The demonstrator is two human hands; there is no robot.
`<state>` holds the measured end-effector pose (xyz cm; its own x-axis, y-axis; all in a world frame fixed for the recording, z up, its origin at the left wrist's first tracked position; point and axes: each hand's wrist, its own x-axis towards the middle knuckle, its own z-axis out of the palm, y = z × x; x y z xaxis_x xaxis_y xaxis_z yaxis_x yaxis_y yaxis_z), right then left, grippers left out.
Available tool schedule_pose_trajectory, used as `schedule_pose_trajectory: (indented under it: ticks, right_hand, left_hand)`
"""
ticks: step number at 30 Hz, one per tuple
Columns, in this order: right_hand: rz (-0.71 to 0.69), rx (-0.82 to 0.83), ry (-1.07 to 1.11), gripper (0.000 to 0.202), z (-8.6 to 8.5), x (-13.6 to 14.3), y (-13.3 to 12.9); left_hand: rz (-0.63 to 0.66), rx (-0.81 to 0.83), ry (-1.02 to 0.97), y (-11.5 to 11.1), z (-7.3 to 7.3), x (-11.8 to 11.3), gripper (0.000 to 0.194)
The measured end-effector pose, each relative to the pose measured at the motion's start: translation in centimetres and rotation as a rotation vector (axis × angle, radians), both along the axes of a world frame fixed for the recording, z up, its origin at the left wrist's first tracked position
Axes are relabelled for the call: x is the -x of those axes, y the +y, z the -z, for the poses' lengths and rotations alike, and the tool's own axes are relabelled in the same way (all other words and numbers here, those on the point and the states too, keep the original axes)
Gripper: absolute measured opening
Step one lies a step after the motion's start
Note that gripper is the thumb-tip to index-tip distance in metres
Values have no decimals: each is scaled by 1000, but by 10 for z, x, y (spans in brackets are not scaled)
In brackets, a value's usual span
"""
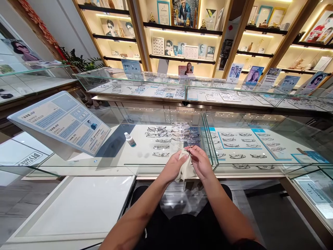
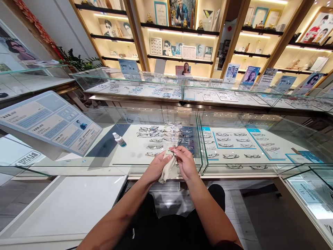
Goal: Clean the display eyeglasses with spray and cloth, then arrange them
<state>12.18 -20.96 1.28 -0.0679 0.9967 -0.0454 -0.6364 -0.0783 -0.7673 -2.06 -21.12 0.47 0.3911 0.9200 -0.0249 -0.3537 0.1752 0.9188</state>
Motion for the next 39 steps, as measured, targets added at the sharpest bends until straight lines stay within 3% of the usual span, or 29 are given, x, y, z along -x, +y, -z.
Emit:
schedule_pose_trajectory:
  ticks: [4,9,13,17,21,26,28,32,36,39]
  right_hand:
    - [-5,-54,-69,25,2,2,0]
    - [74,-31,-20,27,-2,-18,7]
    - [177,-41,-4,26,-7,-50,12]
    - [227,-67,-2,25,-8,-69,10]
    - [247,-73,-29,24,-6,-68,7]
    - [256,-61,-101,28,-1,-52,7]
    - [284,-71,-112,30,1,-43,7]
    - [383,-107,-112,28,7,-34,9]
    - [493,-76,-103,31,10,-48,14]
    - [583,-59,-77,31,8,-70,18]
  left_hand:
    - [-205,15,59,5,6,-14,73]
    - [-160,95,-58,10,11,-10,57]
    - [-274,197,-233,18,16,2,35]
    - [-295,247,-278,20,17,9,32]
    - [-287,128,-129,13,13,5,42]
    - [-285,-306,245,-2,14,-15,47]
    - [-228,-477,368,-9,12,-23,46]
    - [-140,-695,478,-18,5,-31,46]
    - [-110,-665,490,-17,0,-29,49]
    - [-69,-434,344,-12,3,-32,50]
